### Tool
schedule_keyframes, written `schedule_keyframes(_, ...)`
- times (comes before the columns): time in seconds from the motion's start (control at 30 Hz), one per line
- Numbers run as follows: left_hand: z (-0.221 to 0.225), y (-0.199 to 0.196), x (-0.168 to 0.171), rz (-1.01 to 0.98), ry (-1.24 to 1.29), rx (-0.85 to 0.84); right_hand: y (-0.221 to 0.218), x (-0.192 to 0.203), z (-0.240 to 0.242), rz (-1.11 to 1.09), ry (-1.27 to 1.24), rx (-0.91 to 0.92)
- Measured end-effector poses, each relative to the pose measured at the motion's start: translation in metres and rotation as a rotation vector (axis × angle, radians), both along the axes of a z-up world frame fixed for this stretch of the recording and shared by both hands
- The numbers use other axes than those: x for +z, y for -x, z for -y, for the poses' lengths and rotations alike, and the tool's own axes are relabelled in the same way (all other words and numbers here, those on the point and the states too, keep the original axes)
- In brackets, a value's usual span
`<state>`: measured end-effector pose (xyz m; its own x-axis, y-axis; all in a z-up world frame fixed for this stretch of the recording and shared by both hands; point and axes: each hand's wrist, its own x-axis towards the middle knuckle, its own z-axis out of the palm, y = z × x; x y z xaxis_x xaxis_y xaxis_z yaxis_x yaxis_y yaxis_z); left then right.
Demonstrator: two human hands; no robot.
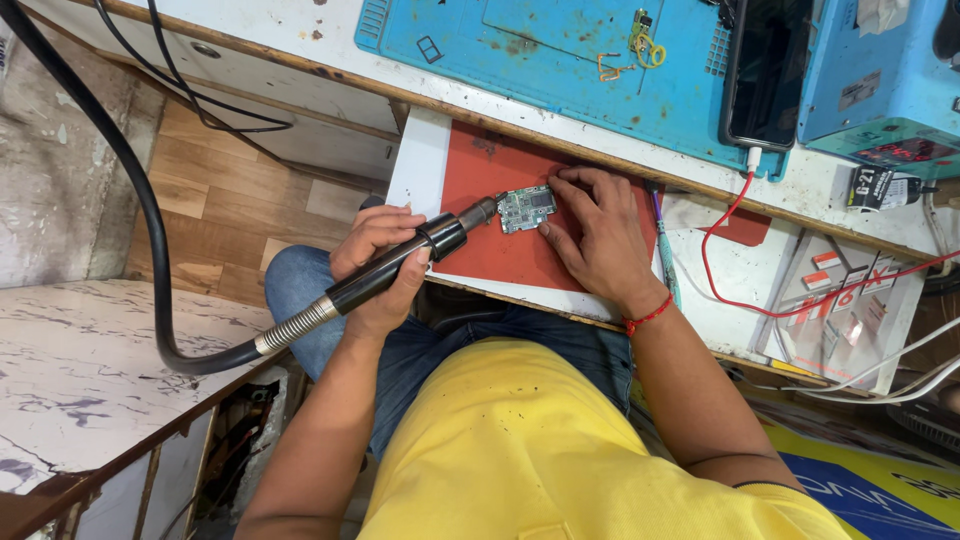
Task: The person scrapes a small circuit board with a metal tool, then uses a hot air gun to heat specific areas. The person continues to scrape and adjust the board throughout the clip.
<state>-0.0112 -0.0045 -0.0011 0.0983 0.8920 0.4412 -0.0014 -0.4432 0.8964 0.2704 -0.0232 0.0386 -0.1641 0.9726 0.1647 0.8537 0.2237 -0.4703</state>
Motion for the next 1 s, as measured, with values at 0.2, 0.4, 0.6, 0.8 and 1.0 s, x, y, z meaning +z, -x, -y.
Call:
schedule_keyframes(0.2, 0.0, 0.001, 0.0, -0.029, -0.047, -0.023, 0.0, 0.0, 0.0, -0.003, -0.002, 0.0)
schedule_keyframes(0.4, 0.0, -0.001, -0.001, -0.001, -0.036, 0.001, 0.0, 0.0, 0.001, -0.006, 0.005, -0.001)
schedule_keyframes(0.6, -0.001, 0.0, 0.001, 0.042, -0.033, -0.07, -0.001, -0.002, 0.0, -0.002, -0.017, 0.011)
schedule_keyframes(0.8, 0.001, 0.002, 0.003, 0.062, 0.028, -0.056, 0.002, 0.002, 0.001, -0.005, -0.05, 0.014)
schedule_keyframes(1.0, 0.02, -0.026, 0.011, -0.003, 0.036, -0.122, 0.031, 0.023, 0.014, -0.132, -0.267, 0.37)
